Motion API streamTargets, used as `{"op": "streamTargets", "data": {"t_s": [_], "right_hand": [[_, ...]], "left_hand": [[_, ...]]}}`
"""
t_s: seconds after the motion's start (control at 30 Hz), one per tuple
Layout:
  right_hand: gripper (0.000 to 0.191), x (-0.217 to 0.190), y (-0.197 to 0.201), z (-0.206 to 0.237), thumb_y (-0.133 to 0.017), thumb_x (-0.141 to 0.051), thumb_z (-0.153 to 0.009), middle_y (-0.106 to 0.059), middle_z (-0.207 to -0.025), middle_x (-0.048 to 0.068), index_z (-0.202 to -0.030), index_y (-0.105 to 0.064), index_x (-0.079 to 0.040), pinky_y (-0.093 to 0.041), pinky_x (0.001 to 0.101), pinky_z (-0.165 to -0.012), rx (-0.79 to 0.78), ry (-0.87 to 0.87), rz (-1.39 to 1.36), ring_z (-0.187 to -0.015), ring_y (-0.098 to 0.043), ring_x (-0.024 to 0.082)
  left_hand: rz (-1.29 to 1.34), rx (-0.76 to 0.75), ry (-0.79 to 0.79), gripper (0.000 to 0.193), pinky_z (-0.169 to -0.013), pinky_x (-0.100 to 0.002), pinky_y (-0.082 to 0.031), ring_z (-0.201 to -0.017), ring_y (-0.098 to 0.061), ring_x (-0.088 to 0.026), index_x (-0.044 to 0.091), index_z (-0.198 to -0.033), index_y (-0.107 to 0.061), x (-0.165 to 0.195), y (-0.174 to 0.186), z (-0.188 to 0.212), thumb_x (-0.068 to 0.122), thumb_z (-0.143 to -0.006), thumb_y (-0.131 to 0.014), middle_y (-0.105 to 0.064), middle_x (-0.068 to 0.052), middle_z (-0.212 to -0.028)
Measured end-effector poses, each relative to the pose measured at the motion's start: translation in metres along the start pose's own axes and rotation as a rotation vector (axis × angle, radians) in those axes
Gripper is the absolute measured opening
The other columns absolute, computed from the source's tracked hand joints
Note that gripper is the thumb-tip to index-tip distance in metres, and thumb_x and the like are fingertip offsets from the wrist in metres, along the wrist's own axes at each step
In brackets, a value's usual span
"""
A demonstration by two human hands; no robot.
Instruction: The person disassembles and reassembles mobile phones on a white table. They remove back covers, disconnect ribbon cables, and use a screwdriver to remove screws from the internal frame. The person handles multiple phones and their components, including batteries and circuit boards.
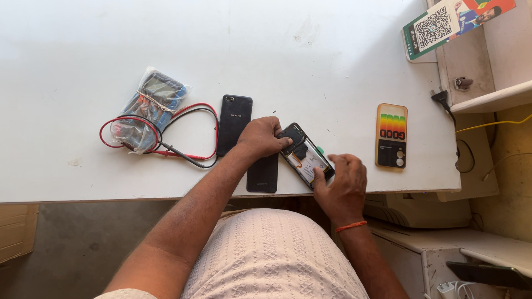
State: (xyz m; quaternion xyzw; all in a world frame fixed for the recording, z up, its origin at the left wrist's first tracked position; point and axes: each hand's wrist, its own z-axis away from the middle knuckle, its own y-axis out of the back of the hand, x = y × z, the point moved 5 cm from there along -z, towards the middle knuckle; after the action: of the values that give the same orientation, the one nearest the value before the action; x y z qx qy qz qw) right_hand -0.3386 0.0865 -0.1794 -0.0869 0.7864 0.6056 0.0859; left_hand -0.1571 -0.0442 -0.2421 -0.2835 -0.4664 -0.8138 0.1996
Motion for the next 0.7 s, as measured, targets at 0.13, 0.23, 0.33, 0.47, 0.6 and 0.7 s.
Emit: {"op": "streamTargets", "data": {"t_s": [0.13,0.23,0.33,0.47,0.6,0.7], "right_hand": [[0.027,-0.017,-0.005,0.008,-0.081,-0.025,-0.082,-0.068,-0.102,0.014,-0.096,-0.075,-0.002,-0.051,0.0446,-0.093,-0.024,0.201,-0.170,-0.102,-0.064,0.031],[0.023,-0.017,-0.020,0.005,-0.084,-0.023,-0.077,-0.070,-0.096,0.012,-0.087,-0.076,-0.003,-0.052,0.0452,-0.090,-0.120,0.140,-0.158,-0.096,-0.066,0.031],[0.019,-0.020,-0.031,0.007,-0.082,-0.022,-0.082,-0.070,-0.094,0.012,-0.081,-0.075,-0.004,-0.054,0.0446,-0.088,-0.187,0.134,-0.103,-0.091,-0.067,0.029],[0.016,-0.025,-0.033,0.009,-0.078,-0.017,-0.085,-0.069,-0.099,0.015,-0.082,-0.072,-0.002,-0.055,0.0442,-0.085,-0.149,0.199,-0.046,-0.093,-0.067,0.030],[0.018,-0.029,-0.036,0.006,-0.073,-0.017,-0.083,-0.066,-0.099,0.019,-0.083,-0.069,0.001,-0.055,0.0451,-0.084,-0.196,0.249,0.021,-0.094,-0.063,0.032],[0.020,-0.028,-0.041,0.002,-0.069,-0.018,-0.084,-0.063,-0.097,0.020,-0.085,-0.068,0.002,-0.054,0.0440,-0.082,-0.302,0.252,0.076,-0.093,-0.061,0.032]], "left_hand": [[0.054,0.071,-0.072,0.038,-0.057,-0.036,-0.057,-0.063,-0.069,-0.017,0.011,-0.095,-0.068,-0.001,0.001,0.004,0.044,-0.082,-0.081,-0.069,-0.007,-0.073],[0.066,0.083,-0.073,0.037,-0.062,-0.036,-0.059,-0.069,-0.070,-0.017,0.011,-0.099,-0.069,-0.002,0.000,0.007,0.044,-0.085,-0.078,-0.070,-0.008,-0.078],[0.033,0.115,-0.115,0.040,-0.067,-0.036,-0.059,-0.078,-0.070,-0.019,0.010,-0.101,-0.069,0.000,0.002,0.011,0.041,-0.080,-0.082,-0.069,-0.009,-0.087],[0.028,0.097,-0.097,0.044,-0.071,-0.036,-0.059,-0.083,-0.071,-0.019,0.010,-0.101,-0.068,0.001,0.002,0.011,0.042,-0.077,-0.086,-0.069,-0.009,-0.092],[0.024,0.098,-0.094,0.045,-0.071,-0.037,-0.059,-0.083,-0.071,-0.020,0.010,-0.102,-0.068,0.002,0.003,0.013,0.042,-0.076,-0.087,-0.070,-0.009,-0.092],[0.014,0.081,-0.084,0.046,-0.071,-0.037,-0.060,-0.084,-0.071,-0.020,0.011,-0.103,-0.068,0.003,0.003,0.013,0.043,-0.076,-0.087,-0.069,-0.009,-0.094]]}}
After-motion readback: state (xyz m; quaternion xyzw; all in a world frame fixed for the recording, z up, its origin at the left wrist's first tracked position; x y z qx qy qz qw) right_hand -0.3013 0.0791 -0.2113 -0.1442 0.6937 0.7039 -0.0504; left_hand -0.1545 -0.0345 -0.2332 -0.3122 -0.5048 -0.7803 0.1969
